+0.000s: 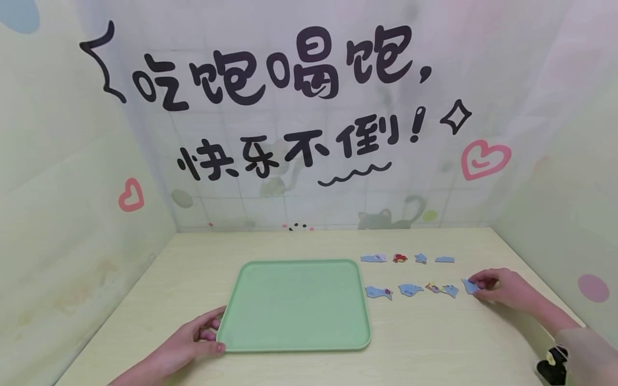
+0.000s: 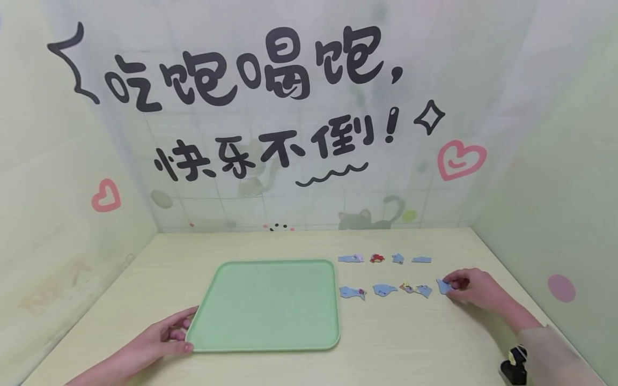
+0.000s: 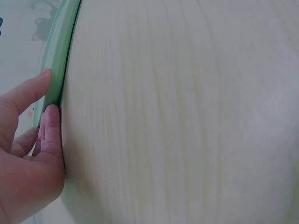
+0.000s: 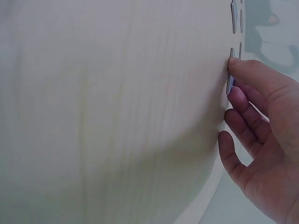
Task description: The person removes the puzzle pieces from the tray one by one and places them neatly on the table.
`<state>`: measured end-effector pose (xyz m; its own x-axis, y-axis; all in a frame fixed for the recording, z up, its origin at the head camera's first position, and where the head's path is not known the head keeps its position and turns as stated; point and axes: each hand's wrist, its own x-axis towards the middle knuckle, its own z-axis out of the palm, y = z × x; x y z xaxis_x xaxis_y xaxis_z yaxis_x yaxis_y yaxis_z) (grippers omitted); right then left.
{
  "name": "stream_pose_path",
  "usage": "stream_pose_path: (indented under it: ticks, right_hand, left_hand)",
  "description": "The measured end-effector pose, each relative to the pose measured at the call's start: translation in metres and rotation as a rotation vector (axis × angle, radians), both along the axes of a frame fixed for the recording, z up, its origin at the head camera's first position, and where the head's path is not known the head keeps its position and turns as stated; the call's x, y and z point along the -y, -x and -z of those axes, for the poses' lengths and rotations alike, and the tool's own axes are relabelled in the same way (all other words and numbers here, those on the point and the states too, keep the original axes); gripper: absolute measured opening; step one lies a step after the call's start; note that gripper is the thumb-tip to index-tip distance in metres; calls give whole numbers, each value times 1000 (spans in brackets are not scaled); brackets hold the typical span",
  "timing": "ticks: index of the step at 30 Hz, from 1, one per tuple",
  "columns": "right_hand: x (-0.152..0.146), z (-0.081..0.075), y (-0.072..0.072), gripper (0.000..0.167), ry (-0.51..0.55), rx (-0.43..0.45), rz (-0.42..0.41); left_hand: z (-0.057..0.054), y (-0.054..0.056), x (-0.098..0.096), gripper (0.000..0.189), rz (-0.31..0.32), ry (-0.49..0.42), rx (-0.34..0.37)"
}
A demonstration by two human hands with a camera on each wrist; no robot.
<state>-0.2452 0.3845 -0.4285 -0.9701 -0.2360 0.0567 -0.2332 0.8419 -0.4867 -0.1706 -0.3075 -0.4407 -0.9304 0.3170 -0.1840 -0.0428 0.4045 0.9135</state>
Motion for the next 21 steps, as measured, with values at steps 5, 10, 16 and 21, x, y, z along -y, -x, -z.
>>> stream_pose_path:
  ticks: [5, 10, 16, 21]
  right_hand:
    - [-1, 1, 0, 32, -5, 1, -5]
    - [-4, 2, 2, 36, -1, 20, -9]
    - [-7, 3, 1, 44, 12, 1, -66]
    - [-9, 7, 0, 43, 2, -40, -104]
  left_hand:
    - [-1, -1, -1, 91, -9, 5, 6]
    - [-2, -1, -1, 91, -15, 9, 10]
    - [-2, -2, -1, 91, -25, 14, 11]
    - [-1, -1, -1, 90, -23, 14, 5]
